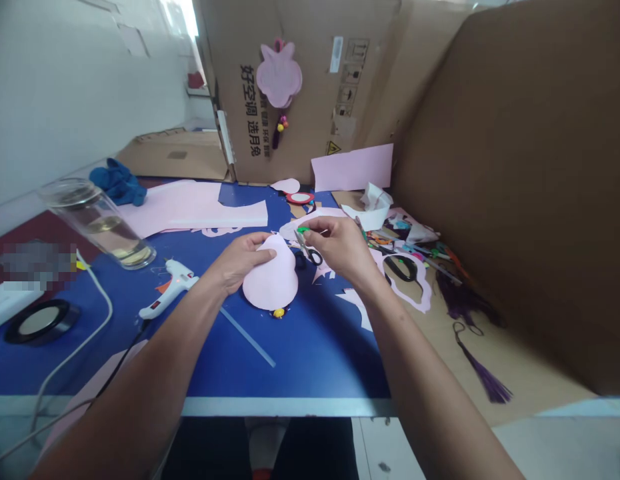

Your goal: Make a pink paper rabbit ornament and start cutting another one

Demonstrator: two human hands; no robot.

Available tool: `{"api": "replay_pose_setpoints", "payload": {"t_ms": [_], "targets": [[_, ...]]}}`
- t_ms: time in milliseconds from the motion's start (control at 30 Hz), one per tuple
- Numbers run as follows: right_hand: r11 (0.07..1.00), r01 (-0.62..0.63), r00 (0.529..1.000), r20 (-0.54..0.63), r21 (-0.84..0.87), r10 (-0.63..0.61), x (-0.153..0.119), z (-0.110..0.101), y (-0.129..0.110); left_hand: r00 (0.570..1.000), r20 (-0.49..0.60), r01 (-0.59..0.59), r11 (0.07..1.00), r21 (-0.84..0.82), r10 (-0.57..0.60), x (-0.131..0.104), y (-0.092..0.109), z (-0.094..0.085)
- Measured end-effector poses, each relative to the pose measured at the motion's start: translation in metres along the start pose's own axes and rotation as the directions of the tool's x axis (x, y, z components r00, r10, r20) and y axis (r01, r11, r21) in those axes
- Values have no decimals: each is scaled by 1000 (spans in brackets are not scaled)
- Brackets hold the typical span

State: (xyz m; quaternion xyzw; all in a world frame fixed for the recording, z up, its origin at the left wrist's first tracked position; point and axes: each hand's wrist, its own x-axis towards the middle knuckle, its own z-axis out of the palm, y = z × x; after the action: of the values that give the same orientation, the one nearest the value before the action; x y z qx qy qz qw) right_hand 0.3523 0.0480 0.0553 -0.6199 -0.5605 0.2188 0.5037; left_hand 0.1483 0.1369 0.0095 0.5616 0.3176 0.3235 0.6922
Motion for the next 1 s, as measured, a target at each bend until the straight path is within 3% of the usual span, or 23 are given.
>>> {"api": "replay_pose_setpoints", "payload": {"t_ms": [267,400,667,1000], "targets": [[994,73,978,201,-80,-56,17,-16,-25,998,57,-10,1000,-27,12,-8,10,1],[989,108,971,223,-96,-85,21,-16,-35,997,81,-13,1000,-26,15,-11,12,4],[956,264,934,280,-126,-221,24,-8,-33,993,113,-9,998,-60,16,-15,14,7],[950,265,936,279,-164,-213,23,-5,-28,989,147,-27,999,-36,32,-13,10,9]]}}
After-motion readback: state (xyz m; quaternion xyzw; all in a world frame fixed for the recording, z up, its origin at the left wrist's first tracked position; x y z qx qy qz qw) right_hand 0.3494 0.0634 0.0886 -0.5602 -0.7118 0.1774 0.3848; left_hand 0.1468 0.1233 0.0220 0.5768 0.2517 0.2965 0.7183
